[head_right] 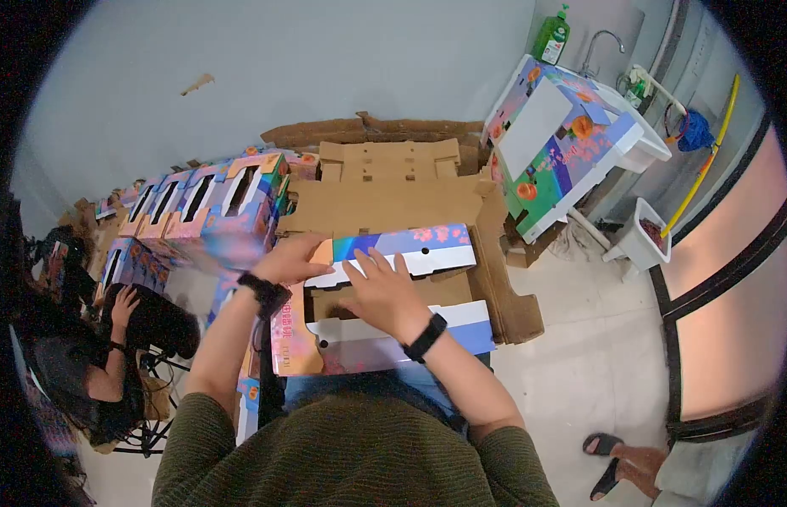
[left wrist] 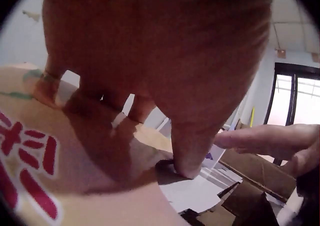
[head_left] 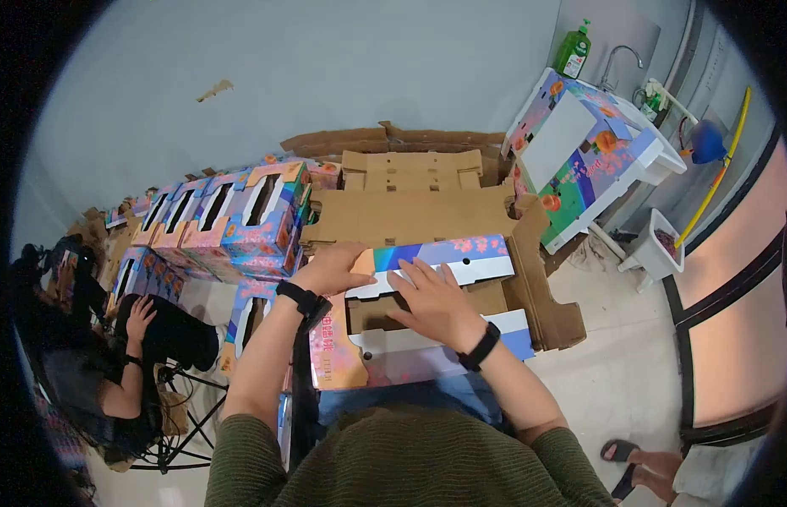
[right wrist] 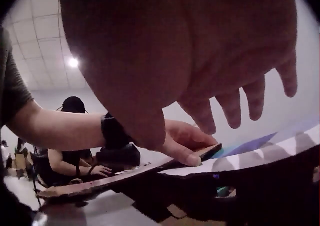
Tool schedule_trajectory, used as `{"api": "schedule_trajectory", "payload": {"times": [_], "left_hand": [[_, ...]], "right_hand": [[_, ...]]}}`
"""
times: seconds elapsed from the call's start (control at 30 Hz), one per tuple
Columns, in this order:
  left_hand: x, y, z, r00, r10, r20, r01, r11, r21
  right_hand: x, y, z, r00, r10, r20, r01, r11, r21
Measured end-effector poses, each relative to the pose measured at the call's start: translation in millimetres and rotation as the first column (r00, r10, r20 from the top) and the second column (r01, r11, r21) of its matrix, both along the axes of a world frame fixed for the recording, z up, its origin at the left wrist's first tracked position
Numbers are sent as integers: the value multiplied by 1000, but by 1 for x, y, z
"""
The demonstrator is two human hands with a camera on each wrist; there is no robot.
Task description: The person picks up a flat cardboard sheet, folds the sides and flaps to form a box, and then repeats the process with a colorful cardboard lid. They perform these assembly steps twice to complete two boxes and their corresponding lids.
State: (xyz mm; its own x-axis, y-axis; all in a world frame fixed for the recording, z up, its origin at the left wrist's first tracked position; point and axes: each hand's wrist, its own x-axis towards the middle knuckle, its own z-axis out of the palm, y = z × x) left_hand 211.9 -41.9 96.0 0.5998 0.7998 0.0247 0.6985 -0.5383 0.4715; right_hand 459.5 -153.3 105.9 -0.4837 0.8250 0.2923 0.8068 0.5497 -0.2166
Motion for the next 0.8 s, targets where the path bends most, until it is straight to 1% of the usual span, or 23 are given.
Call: {"api": "schedule_trajectory", "payload": {"times": [0.03, 0.13, 0.17, 0.27, 0.3, 0.4, 0.5, 0.6, 0.63, 0.67, 0.73, 0.77, 0.8], "left_hand": [[-1, 0, -2, 1000, -4, 26, 4, 1000, 11], [0, 1, -4, 999, -3, 48, 3, 1000, 4], [1, -1, -2, 999, 38, 19, -38, 999, -3], [-1, 0, -10, 1000, 12, 16, -14, 992, 126], [0, 1, -10, 1000, -5, 20, 2, 986, 166], [1, -2, -9, 999, 45, 14, -46, 995, 85], [6, -10, 7, 996, 68, 60, -69, 997, 27], [4, -7, -1, 994, 45, 100, -55, 993, 104], [5, -5, -3, 989, 0, 150, -26, 985, 173], [4, -3, -5, 992, 19, 127, -36, 990, 138], [8, -9, 10, 995, 58, 82, -63, 996, 70], [6, -8, 6, 989, 20, 146, -38, 992, 120], [6, -8, 6, 988, 14, 154, -32, 993, 112]], "right_hand": [[-5, 14, -8, 1000, 2, 23, -2, 1000, 8], [-13, 47, -9, 990, -36, 134, 49, 994, -96], [-13, 60, -13, 981, -46, 186, 79, 982, -172], [-12, 82, -15, 955, -78, 286, 155, 954, -258], [-12, 92, -14, 953, -84, 292, 182, 927, -328], [-10, 96, -15, 946, -113, 305, 222, 908, -354], [-13, 97, -24, 933, -152, 325, 260, 910, -324], [-21, 95, -27, 898, -195, 395, 321, 903, -286], [-23, 94, -34, 906, -232, 355, 331, 909, -252], [-24, 93, -38, 902, -243, 357, 340, 909, -241], [-26, 95, -42, 894, -263, 363, 354, 910, -214], [-26, 96, -45, 895, -258, 365, 352, 910, -218], [-26, 96, -44, 894, -257, 367, 353, 908, -227]]}}
